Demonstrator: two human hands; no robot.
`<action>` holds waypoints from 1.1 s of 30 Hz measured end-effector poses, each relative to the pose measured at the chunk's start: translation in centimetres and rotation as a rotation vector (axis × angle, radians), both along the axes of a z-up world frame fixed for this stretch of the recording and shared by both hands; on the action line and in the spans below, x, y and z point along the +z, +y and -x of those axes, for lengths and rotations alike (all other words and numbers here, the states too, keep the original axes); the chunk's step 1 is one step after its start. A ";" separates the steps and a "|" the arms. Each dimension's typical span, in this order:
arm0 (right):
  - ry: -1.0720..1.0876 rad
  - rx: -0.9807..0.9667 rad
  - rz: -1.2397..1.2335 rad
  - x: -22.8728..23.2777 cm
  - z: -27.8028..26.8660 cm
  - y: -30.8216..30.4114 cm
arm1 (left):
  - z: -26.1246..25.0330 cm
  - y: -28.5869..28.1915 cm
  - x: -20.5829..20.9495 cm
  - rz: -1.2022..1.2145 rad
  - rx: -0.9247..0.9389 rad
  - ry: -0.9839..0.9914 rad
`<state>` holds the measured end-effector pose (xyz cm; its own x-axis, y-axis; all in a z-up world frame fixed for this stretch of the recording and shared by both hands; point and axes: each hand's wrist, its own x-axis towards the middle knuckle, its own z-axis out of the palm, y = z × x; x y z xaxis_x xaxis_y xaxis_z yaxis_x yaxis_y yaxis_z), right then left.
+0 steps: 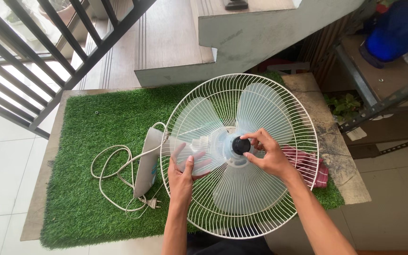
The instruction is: The person disassembles a white table fan by removing the front grille, unscrewing the central nut, and detaching the fan blades. They then remove the rear grille and use a screwdriver to loosen a screw on the motor housing.
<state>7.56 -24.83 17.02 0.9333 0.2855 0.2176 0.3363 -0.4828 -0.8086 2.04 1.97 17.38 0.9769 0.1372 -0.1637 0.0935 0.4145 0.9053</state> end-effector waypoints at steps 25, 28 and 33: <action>-0.150 -0.090 0.056 -0.3 -4.2 1.9 | -1.0 1.6 3.0 -0.367 0.037 0.108; -0.119 -0.115 0.069 -0.1 -4.7 2.1 | -0.7 2.5 2.8 -0.742 0.135 -0.071; -0.100 -0.067 0.058 0.6 -4.3 1.9 | -1.1 2.9 0.9 -1.286 0.408 -0.397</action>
<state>11.89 -22.91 17.64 0.9251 0.2385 0.2954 0.3794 -0.5518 -0.7427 3.17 4.87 18.26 0.7832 0.2591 0.5652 -0.1789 -0.7766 0.6040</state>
